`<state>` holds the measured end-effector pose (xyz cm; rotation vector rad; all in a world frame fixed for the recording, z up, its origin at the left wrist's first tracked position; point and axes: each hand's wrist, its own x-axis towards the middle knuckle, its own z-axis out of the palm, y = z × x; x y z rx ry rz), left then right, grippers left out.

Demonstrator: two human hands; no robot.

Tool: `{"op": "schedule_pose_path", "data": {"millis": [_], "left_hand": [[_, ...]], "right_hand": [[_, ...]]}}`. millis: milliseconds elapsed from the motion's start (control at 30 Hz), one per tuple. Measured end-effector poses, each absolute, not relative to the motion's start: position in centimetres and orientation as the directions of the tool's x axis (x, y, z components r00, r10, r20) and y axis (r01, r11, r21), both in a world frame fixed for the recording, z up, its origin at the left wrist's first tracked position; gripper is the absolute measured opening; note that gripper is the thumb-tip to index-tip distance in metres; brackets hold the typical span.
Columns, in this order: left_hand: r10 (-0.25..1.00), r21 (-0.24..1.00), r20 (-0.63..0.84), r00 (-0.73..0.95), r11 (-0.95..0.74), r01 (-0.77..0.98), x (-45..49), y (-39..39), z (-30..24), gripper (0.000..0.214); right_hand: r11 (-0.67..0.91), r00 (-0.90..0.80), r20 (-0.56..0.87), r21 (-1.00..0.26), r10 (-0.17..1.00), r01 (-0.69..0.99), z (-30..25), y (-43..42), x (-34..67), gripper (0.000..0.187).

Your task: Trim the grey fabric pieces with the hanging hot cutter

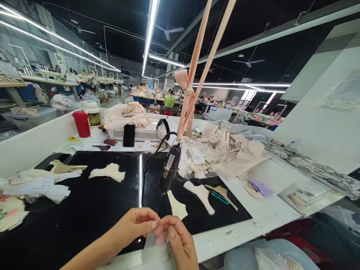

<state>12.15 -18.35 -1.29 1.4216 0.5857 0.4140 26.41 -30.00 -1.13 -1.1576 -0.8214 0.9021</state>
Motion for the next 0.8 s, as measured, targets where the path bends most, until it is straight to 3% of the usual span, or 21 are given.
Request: {"op": "schedule_pose_path", "data": {"millis": [167,400,567,800], "left_hand": [[0.672,0.982,-0.173,0.72,0.171,0.077,8.6,-17.6,-1.8,0.042],[0.723,0.98,-0.198,0.662,0.165,0.112,4.8,-17.1,-2.1,0.046],[0.747,0.972,-0.235,0.622,0.171,0.162,3.1,-17.0,-1.2,0.04],[0.776,0.961,-0.26,0.575,0.153,0.228,1.3,-16.4,-0.4,0.031]], "right_hand": [[-0.028,0.446,-0.17,-0.951,0.879,-0.308,-1.9,-29.8,25.4,0.056],[-0.147,0.323,-0.157,-0.988,0.933,-0.055,-3.2,-29.2,24.8,0.052],[-0.149,0.304,-0.137,-0.989,0.943,0.016,-3.9,-28.5,23.8,0.04],[-0.117,0.278,-0.041,-0.957,0.96,0.264,-3.8,-27.9,21.9,0.029]]}}
